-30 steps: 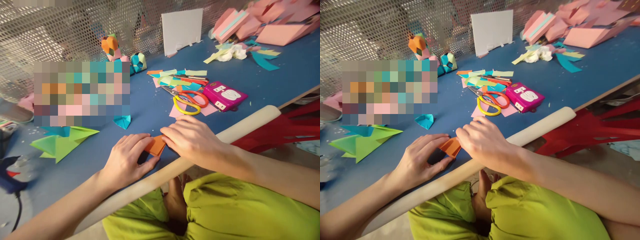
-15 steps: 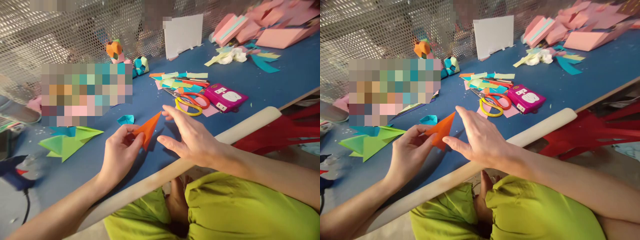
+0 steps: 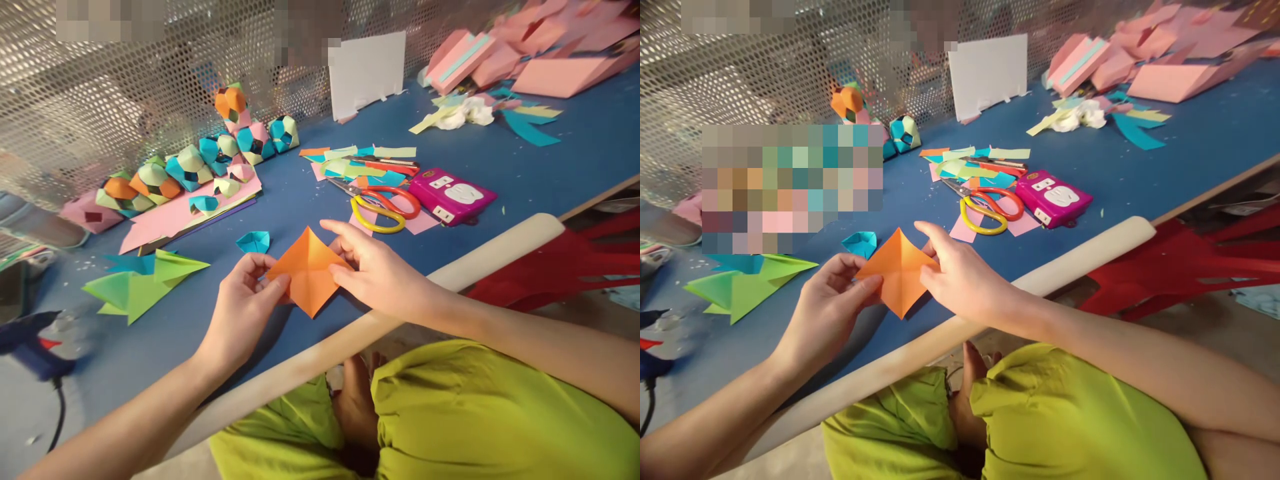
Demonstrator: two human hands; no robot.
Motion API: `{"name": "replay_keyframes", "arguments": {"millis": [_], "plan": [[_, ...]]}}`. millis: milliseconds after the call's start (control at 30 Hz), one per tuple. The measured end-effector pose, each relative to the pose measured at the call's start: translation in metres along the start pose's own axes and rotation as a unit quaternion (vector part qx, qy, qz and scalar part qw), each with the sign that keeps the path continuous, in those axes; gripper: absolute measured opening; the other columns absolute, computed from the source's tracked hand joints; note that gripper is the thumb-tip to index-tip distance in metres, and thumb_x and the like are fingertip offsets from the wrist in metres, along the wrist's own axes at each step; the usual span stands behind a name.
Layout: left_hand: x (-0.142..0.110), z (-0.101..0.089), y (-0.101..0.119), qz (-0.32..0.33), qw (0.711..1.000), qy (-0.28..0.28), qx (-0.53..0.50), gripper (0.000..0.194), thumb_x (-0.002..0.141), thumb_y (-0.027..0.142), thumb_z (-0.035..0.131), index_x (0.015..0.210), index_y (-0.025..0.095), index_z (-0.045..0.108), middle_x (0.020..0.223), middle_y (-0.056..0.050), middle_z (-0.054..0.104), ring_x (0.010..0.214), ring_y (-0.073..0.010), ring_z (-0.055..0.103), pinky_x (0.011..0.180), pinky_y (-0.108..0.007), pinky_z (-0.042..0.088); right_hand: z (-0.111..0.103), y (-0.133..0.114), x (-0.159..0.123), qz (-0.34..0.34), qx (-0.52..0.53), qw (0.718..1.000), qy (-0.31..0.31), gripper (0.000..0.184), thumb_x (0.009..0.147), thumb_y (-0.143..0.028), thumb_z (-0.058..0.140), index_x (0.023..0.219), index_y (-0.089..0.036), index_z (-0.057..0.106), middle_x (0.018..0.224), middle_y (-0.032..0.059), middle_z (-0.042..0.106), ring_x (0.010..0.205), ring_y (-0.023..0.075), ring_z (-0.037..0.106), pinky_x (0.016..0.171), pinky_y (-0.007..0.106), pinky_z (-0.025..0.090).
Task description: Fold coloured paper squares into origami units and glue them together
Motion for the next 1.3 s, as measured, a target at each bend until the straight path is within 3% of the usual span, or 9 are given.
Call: {"name": "replay_keyframes", "arguments": {"millis": [100, 200, 300, 400, 500, 733, 900, 1033, 1300], "plan": [[0.003, 0.001, 0.0, -0.011, 1.0, -0.021, -0.002, 0.02, 0.076, 0.033, 0.065, 0.085, 0.017, 0.056, 0.074, 0.001, 0.065, 0.058, -0.0134, 0.063, 0.056, -0.027, 0.055, -0.005, 0.002, -0.001, -0.017, -0.029, 0.999, 0.01, 0.059, 0.076, -0.009, 0.046, 0.135, -0.014, 0.044, 0.096, 0.0073, 0.064, 0.079, 0.0159, 0.064, 0.07, 0.029, 0.054], [0.005, -0.001, 0.005, 0.026, 0.991, -0.027, 0.132, 0.017, 0.08, 0.033, 0.061, 0.082, 0.017, 0.062, 0.066, 0.0, 0.065, 0.056, -0.0125, 0.06, 0.054, -0.024, 0.051, -0.008, -0.003, -0.003, -0.047, -0.083, 0.995, 0.012, 0.055, 0.076, -0.007, 0.047, 0.129, -0.016, 0.051, 0.104, 0.0082, 0.068, 0.086, 0.0173, 0.065, 0.073, 0.029, 0.054], [0.008, -0.003, 0.013, 0.1, 0.953, -0.023, 0.286, 0.013, 0.08, 0.029, 0.06, 0.078, 0.018, 0.066, 0.07, 0.0, 0.066, 0.058, -0.0116, 0.057, 0.054, -0.023, 0.046, -0.006, -0.007, -0.003, -0.075, -0.122, 0.99, -0.003, 0.044, 0.076, -0.004, 0.048, 0.116, -0.016, 0.06, 0.11, 0.0082, 0.068, 0.096, 0.0192, 0.065, 0.08, 0.03, 0.052], [0.009, 0.0, 0.016, 0.172, 0.918, -0.04, 0.357, 0.012, 0.081, 0.023, 0.057, 0.076, 0.019, 0.066, 0.075, -0.001, 0.066, 0.068, -0.0136, 0.058, 0.062, -0.024, 0.047, 0.0, -0.009, -0.004, -0.116, -0.153, 0.981, -0.03, 0.034, 0.075, 0.0, 0.047, 0.1, -0.013, 0.066, 0.096, 0.0075, 0.07, 0.09, 0.019, 0.064, 0.079, 0.029, 0.049], [0.009, 0.004, 0.016, 0.212, 0.899, -0.062, 0.378, 0.014, 0.083, 0.02, 0.054, 0.077, 0.019, 0.066, 0.08, -0.003, 0.065, 0.079, -0.0157, 0.06, 0.07, -0.027, 0.048, 0.004, -0.014, -0.007, -0.171, -0.168, 0.97, -0.042, 0.033, 0.076, 0.003, 0.045, 0.095, -0.013, 0.067, 0.089, 0.0071, 0.069, 0.087, 0.0185, 0.062, 0.077, 0.03, 0.048], [0.008, 0.002, 0.016, 0.23, 0.877, -0.1, 0.409, 0.019, 0.084, 0.019, 0.051, 0.085, 0.019, 0.07, 0.087, -0.004, 0.065, 0.082, -0.0162, 0.062, 0.072, -0.028, 0.05, 0.016, -0.023, -0.016, -0.249, -0.18, 0.947, -0.092, 0.046, 0.078, 0.007, 0.041, 0.11, -0.016, 0.065, 0.108, 0.0065, 0.07, 0.089, 0.018, 0.057, 0.081, 0.033, 0.044], [-0.01, 0.013, 0.032, 0.302, 0.848, -0.098, 0.424, 0.027, 0.084, 0.011, 0.046, 0.1, 0.017, 0.067, 0.103, -0.008, 0.068, 0.096, -0.0189, 0.064, 0.086, -0.033, 0.053, 0.021, -0.028, -0.02, -0.278, -0.233, 0.927, -0.095, 0.036, 0.083, 0.003, 0.045, 0.104, -0.016, 0.067, 0.099, 0.0052, 0.072, 0.084, 0.0186, 0.053, 0.077, 0.032, 0.038], [-0.03, 0.031, 0.038, 0.365, 0.829, -0.143, 0.399, 0.039, 0.084, 0.004, 0.041, 0.114, 0.017, 0.061, 0.112, -0.01, 0.068, 0.106, -0.0196, 0.063, 0.09, -0.034, 0.053, 0.023, -0.031, -0.022, -0.293, -0.261, 0.914, -0.107, 0.028, 0.087, -0.001, 0.047, 0.101, -0.015, 0.067, 0.091, 0.004, 0.072, 0.083, 0.0177, 0.051, 0.076, 0.031, 0.033], [-0.034, 0.037, 0.031, 0.391, 0.805, -0.156, 0.419, 0.039, 0.085, 0.002, 0.041, 0.118, 0.014, 0.058, 0.109, -0.012, 0.069, 0.104, -0.0205, 0.064, 0.089, -0.035, 0.055, 0.024, -0.041, -0.026, -0.326, -0.33, 0.88, -0.102, 0.024, 0.09, -0.007, 0.047, 0.104, -0.012, 0.066, 0.083, 0.0039, 0.071, 0.082, 0.0187, 0.052, 0.08, 0.033, 0.032]]}}
Point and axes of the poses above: each hand's wrist, its own x-axis towards the middle knuckle, its own z-axis out of the palm, y = z × x, the point moved 9 cm from there along x, towards the middle knuckle
